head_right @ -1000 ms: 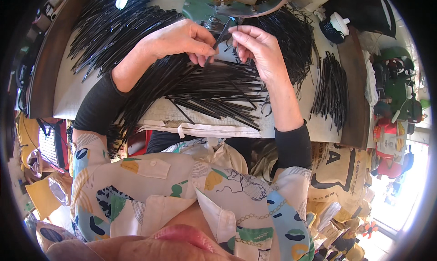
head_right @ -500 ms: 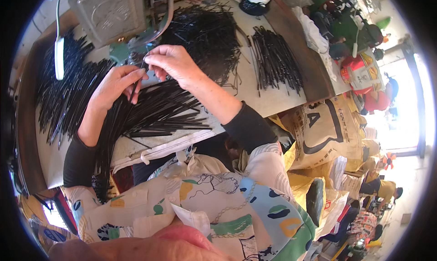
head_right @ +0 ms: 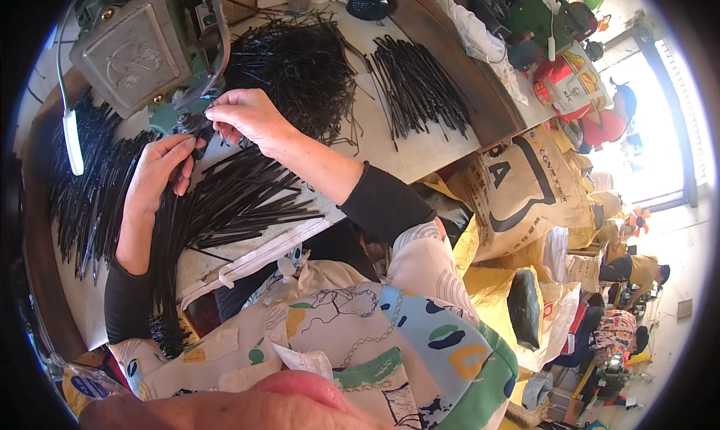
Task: The person assembles small black plastic components into finished assemblies using a mechanical press at a workstation.
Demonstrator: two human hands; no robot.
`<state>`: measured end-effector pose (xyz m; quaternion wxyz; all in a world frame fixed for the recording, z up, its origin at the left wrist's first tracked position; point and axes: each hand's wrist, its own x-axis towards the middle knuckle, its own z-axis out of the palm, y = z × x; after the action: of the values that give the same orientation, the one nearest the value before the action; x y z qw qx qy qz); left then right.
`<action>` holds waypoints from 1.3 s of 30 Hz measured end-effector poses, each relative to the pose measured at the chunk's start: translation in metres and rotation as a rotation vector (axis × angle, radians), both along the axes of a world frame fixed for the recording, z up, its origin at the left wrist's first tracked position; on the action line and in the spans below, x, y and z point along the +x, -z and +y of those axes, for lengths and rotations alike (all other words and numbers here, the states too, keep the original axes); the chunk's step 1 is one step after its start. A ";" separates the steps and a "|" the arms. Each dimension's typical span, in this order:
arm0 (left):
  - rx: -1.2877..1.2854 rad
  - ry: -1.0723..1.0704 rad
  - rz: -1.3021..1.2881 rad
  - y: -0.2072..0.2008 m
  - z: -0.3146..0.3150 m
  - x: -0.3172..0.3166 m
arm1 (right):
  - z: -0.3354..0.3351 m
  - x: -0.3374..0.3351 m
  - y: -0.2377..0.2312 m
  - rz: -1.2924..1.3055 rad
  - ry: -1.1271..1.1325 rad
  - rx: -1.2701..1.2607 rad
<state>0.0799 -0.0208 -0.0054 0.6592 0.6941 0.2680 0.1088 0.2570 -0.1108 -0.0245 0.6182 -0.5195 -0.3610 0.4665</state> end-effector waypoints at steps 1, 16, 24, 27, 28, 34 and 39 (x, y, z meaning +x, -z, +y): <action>-0.005 -0.015 0.002 0.001 0.000 0.000 | 0.001 0.000 0.001 -0.005 -0.008 0.004; 0.035 -0.063 -0.119 -0.001 0.005 -0.008 | -0.006 -0.005 -0.013 -0.240 -0.183 -0.002; 0.009 -0.110 -0.170 0.006 0.007 -0.017 | 0.003 -0.016 -0.008 -0.343 -0.220 -0.019; 0.028 -0.083 -0.190 0.008 0.009 -0.015 | -0.001 -0.011 -0.008 -0.314 -0.158 -0.037; 0.040 -0.086 -0.187 0.009 0.009 -0.014 | -0.002 -0.009 -0.007 -0.288 -0.151 -0.036; 0.075 -0.102 -0.181 0.012 0.012 -0.016 | 0.002 -0.011 -0.007 -0.264 -0.163 -0.064; 0.088 -0.116 -0.177 0.015 0.015 -0.018 | 0.002 -0.012 -0.005 -0.264 -0.179 -0.059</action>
<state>0.0620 -0.0059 -0.0205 0.6420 0.6932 0.2435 0.2192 0.2446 -0.1085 -0.0191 0.5059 -0.5601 -0.4698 0.4578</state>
